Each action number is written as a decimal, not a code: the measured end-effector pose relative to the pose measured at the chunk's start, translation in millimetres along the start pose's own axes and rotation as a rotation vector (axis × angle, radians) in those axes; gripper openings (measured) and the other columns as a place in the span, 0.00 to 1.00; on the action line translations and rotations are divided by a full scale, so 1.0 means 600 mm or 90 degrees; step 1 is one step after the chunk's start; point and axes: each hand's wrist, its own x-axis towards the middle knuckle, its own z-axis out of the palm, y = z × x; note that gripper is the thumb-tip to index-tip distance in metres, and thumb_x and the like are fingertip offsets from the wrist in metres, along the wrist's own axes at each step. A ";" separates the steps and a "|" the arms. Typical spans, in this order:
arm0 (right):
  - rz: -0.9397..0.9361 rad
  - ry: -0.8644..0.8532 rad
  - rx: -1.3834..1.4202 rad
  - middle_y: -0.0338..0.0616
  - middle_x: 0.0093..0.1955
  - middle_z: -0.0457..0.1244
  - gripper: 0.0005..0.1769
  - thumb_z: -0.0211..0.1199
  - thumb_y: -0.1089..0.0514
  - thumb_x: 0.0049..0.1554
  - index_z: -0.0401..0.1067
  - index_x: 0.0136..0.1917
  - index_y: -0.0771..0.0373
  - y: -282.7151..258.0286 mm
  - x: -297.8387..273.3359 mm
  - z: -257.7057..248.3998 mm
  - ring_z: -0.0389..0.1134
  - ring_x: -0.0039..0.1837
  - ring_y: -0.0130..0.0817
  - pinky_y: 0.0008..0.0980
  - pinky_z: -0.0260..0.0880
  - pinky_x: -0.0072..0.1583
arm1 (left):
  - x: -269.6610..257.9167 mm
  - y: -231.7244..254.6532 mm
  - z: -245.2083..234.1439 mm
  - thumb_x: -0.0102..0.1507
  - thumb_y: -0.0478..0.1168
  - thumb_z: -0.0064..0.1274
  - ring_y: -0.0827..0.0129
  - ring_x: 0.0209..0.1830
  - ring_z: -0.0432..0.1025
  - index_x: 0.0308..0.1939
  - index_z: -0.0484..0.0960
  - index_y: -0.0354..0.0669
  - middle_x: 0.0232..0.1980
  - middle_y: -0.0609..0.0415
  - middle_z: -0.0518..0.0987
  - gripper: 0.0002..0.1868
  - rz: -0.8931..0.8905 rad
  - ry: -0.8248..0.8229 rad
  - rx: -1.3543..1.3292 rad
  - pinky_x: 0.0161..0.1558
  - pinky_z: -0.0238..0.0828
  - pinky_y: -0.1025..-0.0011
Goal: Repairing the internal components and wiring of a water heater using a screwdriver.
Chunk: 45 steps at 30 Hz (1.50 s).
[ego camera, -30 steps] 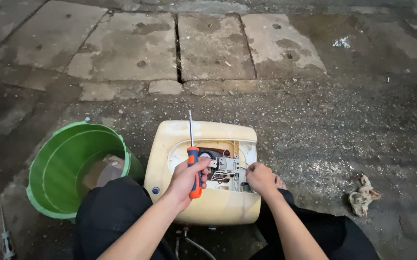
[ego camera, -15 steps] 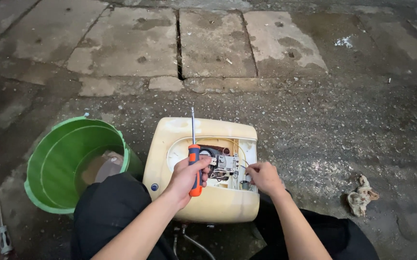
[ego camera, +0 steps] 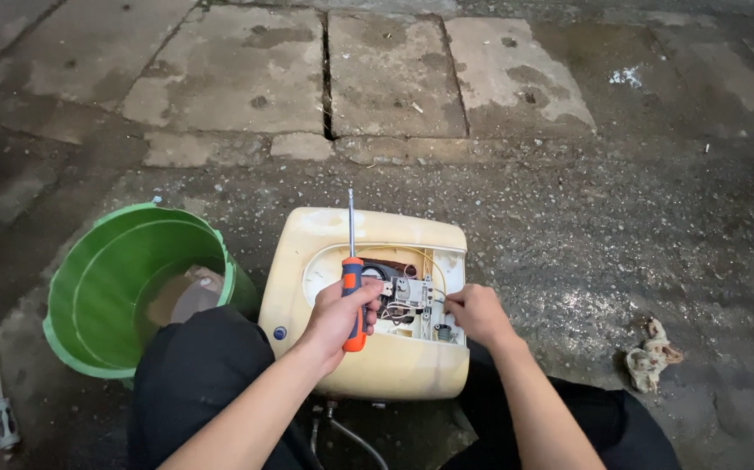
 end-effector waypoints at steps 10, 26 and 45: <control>-0.018 0.074 -0.122 0.45 0.51 0.74 0.13 0.62 0.58 0.60 0.84 0.56 0.53 0.003 0.015 0.020 0.77 0.54 0.44 0.39 0.80 0.53 | 0.003 -0.006 0.004 0.62 0.38 0.62 0.67 0.23 0.72 0.47 0.81 0.30 0.28 0.48 0.76 0.15 0.018 0.004 0.021 0.25 0.74 0.71; 0.139 0.120 0.202 0.39 0.33 0.74 0.10 0.68 0.47 0.56 0.87 0.44 0.49 0.055 0.057 0.065 0.71 0.39 0.31 0.30 0.70 0.44 | 0.000 0.006 0.005 0.63 0.38 0.60 0.68 0.26 0.72 0.49 0.80 0.30 0.30 0.49 0.76 0.15 -0.005 0.012 0.029 0.28 0.75 0.72; -0.042 0.128 -0.063 0.41 0.56 0.72 0.11 0.65 0.58 0.60 0.84 0.53 0.52 -0.008 -0.003 0.017 0.74 0.58 0.45 0.45 0.78 0.58 | 0.005 0.002 0.003 0.62 0.39 0.60 0.68 0.26 0.73 0.49 0.80 0.31 0.30 0.48 0.76 0.15 -0.003 0.004 0.028 0.28 0.75 0.71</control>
